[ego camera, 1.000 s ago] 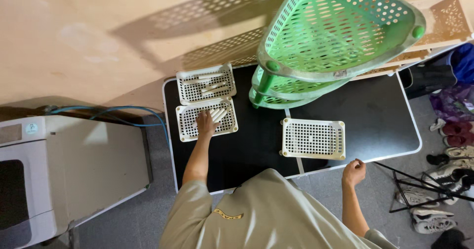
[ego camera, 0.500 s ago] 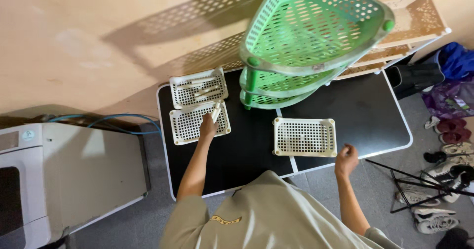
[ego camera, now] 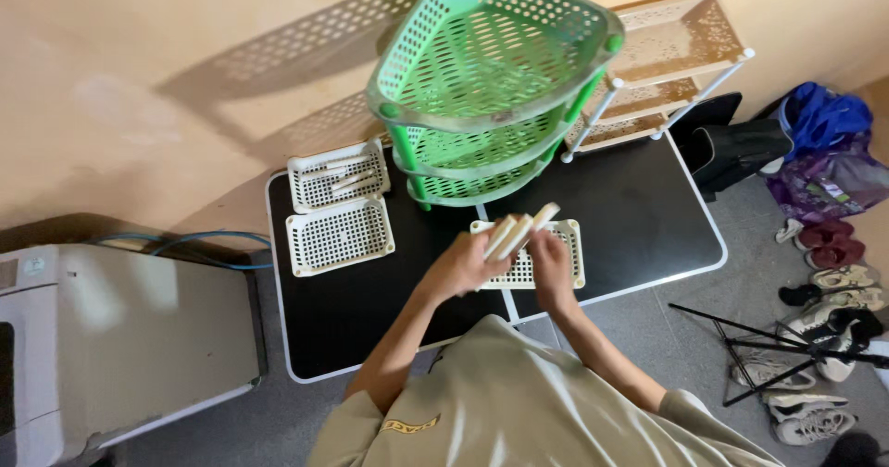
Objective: The person assembles a small white plastic storage rack by inserting four white poles into a basket base, then stacking a second basket on top and securing it with the poles. The completed rack is placed on a black table next to other assembled racks.
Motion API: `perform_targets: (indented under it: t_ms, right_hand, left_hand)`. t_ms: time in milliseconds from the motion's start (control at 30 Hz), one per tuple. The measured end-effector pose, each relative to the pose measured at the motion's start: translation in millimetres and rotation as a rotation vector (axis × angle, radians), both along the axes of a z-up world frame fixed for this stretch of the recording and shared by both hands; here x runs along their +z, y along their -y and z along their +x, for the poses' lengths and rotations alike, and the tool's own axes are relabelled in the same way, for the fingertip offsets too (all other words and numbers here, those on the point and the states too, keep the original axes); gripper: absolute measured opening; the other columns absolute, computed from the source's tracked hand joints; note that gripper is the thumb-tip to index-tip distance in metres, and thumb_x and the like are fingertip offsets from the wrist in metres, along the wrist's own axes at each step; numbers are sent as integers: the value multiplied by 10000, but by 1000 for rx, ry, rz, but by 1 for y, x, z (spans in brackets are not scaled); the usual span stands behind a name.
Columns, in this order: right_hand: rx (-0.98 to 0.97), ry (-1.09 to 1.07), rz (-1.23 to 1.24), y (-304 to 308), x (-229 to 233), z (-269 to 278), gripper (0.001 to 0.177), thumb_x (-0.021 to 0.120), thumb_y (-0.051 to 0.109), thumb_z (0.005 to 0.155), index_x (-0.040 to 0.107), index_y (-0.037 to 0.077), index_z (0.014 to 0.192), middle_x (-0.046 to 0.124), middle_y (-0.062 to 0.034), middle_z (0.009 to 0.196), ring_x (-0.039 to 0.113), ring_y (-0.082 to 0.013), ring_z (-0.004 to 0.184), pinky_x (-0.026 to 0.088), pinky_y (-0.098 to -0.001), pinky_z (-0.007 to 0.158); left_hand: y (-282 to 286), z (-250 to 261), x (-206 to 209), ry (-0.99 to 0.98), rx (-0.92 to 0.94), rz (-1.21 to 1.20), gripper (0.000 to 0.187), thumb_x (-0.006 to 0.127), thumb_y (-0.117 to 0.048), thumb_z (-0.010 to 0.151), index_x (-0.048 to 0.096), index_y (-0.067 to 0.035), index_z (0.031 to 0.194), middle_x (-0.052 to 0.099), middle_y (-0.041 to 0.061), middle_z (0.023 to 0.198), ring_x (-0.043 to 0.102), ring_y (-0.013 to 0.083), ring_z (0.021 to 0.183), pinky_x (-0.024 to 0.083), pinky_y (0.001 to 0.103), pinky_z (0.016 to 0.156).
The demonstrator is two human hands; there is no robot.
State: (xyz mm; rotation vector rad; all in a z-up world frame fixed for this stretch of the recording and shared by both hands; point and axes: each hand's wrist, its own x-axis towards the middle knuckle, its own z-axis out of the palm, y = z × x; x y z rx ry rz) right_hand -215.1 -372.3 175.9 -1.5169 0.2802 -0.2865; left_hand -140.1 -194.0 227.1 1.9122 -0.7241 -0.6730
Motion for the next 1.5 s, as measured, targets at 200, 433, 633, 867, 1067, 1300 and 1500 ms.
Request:
perform_targets:
  t_ms: [200,433,633,867,1067,1300,1500]
  right_hand:
    - [-270,247,515,114,11,11,283,539,319,1110,583,54,1022,524,-35,759,489,-140,626,463,-351,612]
    - [-236,-423,-942,175,-76,4,605,726,595,917,691,-8,946,716,-265,884,705,-441,836,554,-516,722]
    - [-72,-672,-822,148,-106,-14,714,767,672,792,717,7,1049,735,-273,976,723,-432,966,576,-497,822]
    - [37,-515,-642,141,-150,-13,371,694,348,896,707,73,1146,770,-193,969,752,-357,913,579,-460,807]
    - [49,-446,-297,165,-163,-29,278,606,195,1003,653,72,1247,712,-150,904,677,-227,732,560,-389,628]
    - [70,-55,-109,154,-72,-58,254,599,193,1067,650,4,1228,723,-58,1002,664,-120,900,553,-286,739]
    - [85,247,-3,69,6,-18,271,596,165,1078,604,-17,1279,706,-39,1096,642,-99,963,550,-261,817]
  left_hand:
    - [48,101,35,487,163,-107,624,707,-234,906,473,-38,1449,747,207,890,756,319,741,618,417,650]
    - [106,334,24,914,153,525,541,777,-181,884,522,3,1323,675,231,1193,686,380,1118,565,472,962]
    - [112,343,8,822,139,627,858,845,-216,741,394,-5,1439,409,307,1446,478,461,1291,468,533,988]
    - [88,177,58,1228,443,-119,615,725,-232,1041,402,-78,1541,569,152,1434,579,306,1337,441,483,1169]
    - [44,-58,-26,317,638,-398,343,518,-243,1080,587,-25,824,592,67,689,574,152,641,475,299,606]
    - [27,-145,-48,-195,99,-28,578,543,-540,1004,571,-18,1248,647,175,1114,642,234,1029,498,369,931]
    - [80,-116,-41,153,570,-1232,948,706,-186,1009,18,-62,1648,254,174,1668,332,275,1543,266,440,1292]
